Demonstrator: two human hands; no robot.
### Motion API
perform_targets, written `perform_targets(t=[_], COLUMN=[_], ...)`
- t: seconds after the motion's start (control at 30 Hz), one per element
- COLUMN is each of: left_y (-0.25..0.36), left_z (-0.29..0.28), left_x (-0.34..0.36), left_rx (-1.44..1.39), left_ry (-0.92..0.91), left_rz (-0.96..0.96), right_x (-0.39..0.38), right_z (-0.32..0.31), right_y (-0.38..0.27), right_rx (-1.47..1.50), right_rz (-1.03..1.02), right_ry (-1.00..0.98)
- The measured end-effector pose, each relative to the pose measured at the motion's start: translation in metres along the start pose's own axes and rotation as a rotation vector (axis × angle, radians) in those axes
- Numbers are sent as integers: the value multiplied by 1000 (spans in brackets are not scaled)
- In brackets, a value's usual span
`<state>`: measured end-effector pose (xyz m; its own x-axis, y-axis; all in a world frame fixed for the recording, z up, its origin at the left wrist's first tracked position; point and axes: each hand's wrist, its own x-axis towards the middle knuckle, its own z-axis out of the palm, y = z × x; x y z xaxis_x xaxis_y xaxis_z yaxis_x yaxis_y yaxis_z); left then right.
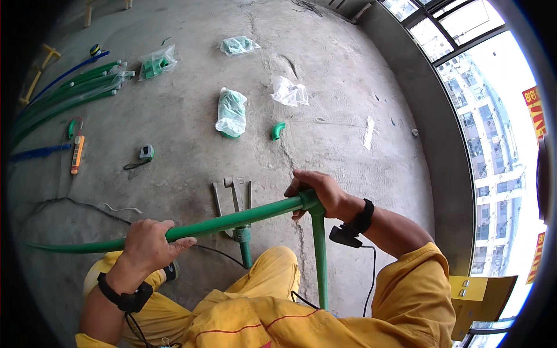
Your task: Use a heat fusion machine to join green PVC pipes with a 90-degree elbow joint.
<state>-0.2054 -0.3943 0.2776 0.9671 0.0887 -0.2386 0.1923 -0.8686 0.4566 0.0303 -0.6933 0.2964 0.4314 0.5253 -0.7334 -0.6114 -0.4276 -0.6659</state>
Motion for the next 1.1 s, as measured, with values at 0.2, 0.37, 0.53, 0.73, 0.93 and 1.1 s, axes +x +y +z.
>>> perform_targets(t=[0.2, 0.37, 0.53, 0.73, 0.93, 1.1], left_y=[-60, -124, -159, -224, -254, -252], left_z=[42, 144, 211, 247, 277, 286], left_x=[124, 224, 264, 227, 223, 226], left_rx=[-117, -35, -148, 38, 149, 224], left_ry=[-254, -141, -211, 57, 137, 273], left_rz=[-142, -154, -253, -43, 38, 121], right_x=[125, 235, 309, 367, 397, 391], right_z=[-60, -137, -166, -186, -175, -173], right_y=[9, 62, 125, 154, 138, 137], right_rx=[-103, -458, -301, -673, -1127, -1173], right_rz=[-207, -145, -20, 29, -69, -59], right_ry=[102, 132, 303, 189, 18, 49])
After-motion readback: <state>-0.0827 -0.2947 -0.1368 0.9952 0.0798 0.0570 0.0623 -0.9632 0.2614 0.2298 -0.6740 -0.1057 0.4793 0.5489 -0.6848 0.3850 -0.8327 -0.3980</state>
